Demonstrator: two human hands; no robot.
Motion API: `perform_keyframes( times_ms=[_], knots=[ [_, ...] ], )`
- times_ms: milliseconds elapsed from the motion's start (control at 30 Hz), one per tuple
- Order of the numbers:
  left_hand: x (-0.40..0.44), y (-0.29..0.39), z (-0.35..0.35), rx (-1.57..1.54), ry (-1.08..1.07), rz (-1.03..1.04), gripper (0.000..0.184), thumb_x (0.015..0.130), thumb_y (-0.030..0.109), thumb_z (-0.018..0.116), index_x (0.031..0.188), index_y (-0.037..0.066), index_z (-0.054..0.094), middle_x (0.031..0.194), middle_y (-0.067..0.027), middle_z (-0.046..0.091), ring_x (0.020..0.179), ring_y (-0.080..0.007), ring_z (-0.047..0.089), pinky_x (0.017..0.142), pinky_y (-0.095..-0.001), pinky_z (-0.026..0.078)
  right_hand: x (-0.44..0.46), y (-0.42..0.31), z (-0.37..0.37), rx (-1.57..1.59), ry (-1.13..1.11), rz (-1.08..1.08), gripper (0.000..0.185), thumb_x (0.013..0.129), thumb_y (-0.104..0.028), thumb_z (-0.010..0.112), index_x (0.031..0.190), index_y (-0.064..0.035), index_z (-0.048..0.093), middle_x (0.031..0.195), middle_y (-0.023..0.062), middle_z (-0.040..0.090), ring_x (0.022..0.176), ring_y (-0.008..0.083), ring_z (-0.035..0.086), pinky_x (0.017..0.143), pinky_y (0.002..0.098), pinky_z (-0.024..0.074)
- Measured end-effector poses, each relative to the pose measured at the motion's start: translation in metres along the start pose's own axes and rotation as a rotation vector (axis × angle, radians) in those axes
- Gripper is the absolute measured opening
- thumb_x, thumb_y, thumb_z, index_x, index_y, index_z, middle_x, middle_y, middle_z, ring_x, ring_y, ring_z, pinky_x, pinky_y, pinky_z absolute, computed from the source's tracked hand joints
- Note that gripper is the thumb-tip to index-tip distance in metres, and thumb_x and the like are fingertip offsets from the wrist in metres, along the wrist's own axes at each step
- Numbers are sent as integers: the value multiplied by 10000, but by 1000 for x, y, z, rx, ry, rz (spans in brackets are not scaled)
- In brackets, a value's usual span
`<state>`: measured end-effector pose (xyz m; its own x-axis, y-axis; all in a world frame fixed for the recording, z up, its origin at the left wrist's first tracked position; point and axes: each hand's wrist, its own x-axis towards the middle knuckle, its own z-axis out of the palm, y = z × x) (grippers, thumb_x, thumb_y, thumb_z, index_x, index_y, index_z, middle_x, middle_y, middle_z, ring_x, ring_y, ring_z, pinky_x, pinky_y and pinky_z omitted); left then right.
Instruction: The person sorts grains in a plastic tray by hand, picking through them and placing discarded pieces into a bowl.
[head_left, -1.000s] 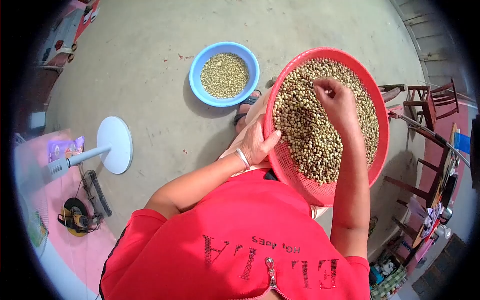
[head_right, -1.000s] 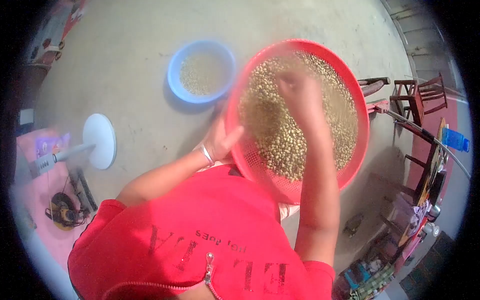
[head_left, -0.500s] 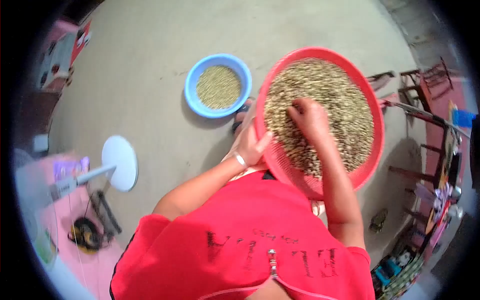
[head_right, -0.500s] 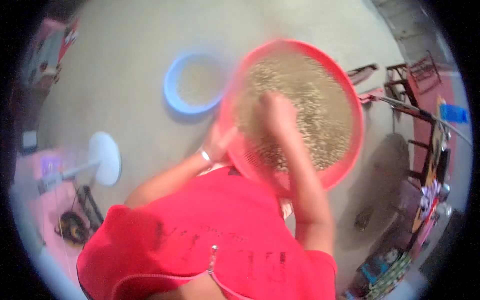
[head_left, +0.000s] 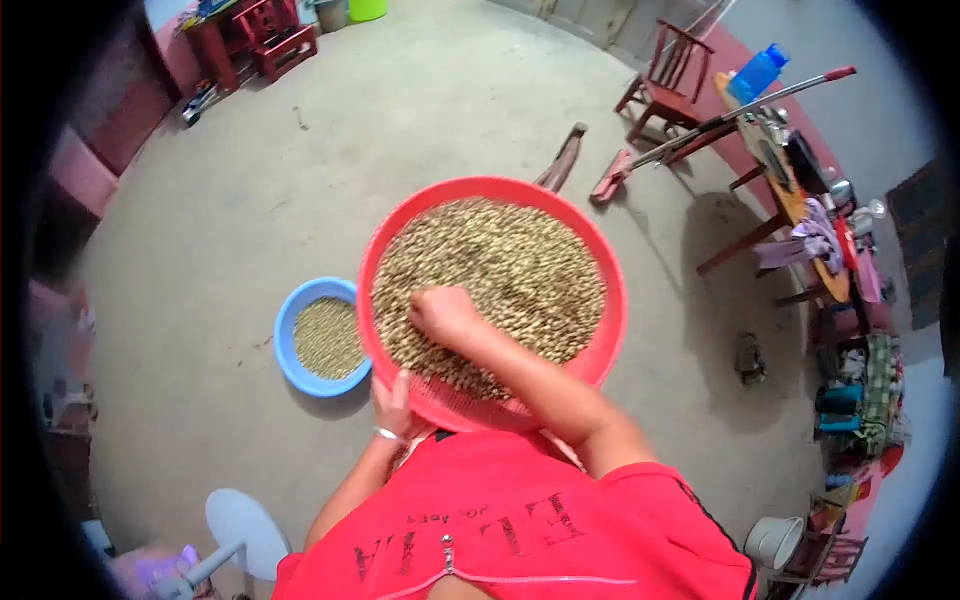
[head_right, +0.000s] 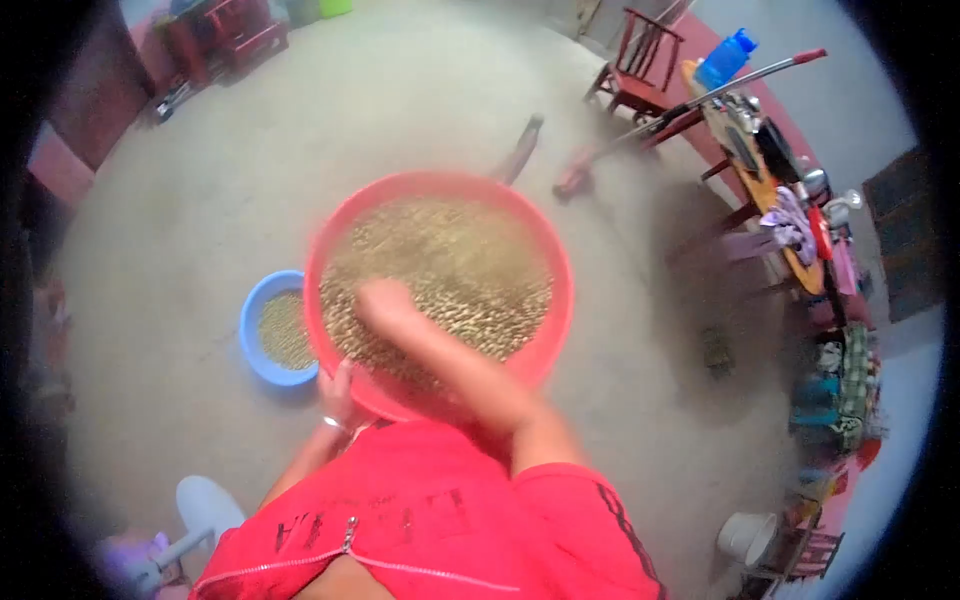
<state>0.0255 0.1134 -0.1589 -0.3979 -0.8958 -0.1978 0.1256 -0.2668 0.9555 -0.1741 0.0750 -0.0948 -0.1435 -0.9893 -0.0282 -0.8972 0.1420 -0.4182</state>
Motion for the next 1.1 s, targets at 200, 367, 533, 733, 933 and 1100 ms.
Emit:
perform_keyframes(
  times_ms=[200,367,533,733,933,1100],
  knots=[
    [-3,-3,4,31,53,38,454,908,198,581,1291,-17,468,1167,-114,595,1044,-225,564,943,-357,438,-16,12,-44,97,-27,255,282,834,-316,660,982,-83,720,894,168,701,827,335,679,762,444,535],
    [3,2,1,127,-3,61,526,883,175,556,1349,-36,432,1250,-171,580,1138,-278,557,987,-374,418,0,-13,-58,384,5,178,289,848,-300,666,953,-37,724,890,169,710,815,278,697,751,391,537],
    [-4,22,7,24,-43,8,553,905,187,573,1382,-29,392,1279,-168,567,1139,-263,555,1004,-365,406,21,-67,-95,512,41,-95,324,882,-266,663,1097,-24,680,989,161,706,893,228,684,795,341,530],
    [-16,56,15,363,185,115,659,843,264,705,1343,-30,393,1167,-179,576,1117,-294,542,977,-404,426,-31,70,-114,86,347,267,329,856,-236,666,1126,-48,658,1097,155,670,1033,301,634,932,396,480],
    [1,111,26,1256,-82,768,447,734,181,729,1135,56,574,1126,-122,551,1174,-346,457,1058,-492,309,-132,157,-112,-499,544,629,482,861,-281,609,1284,-63,529,1276,139,561,1156,341,541,984,451,427],
    [17,109,66,1268,-439,687,162,779,168,691,926,112,652,925,-67,620,998,-260,558,1014,-467,342,-158,163,-90,-194,453,915,494,892,-282,562,1320,-56,465,1299,175,556,1181,362,541,955,479,449]
  ],
)
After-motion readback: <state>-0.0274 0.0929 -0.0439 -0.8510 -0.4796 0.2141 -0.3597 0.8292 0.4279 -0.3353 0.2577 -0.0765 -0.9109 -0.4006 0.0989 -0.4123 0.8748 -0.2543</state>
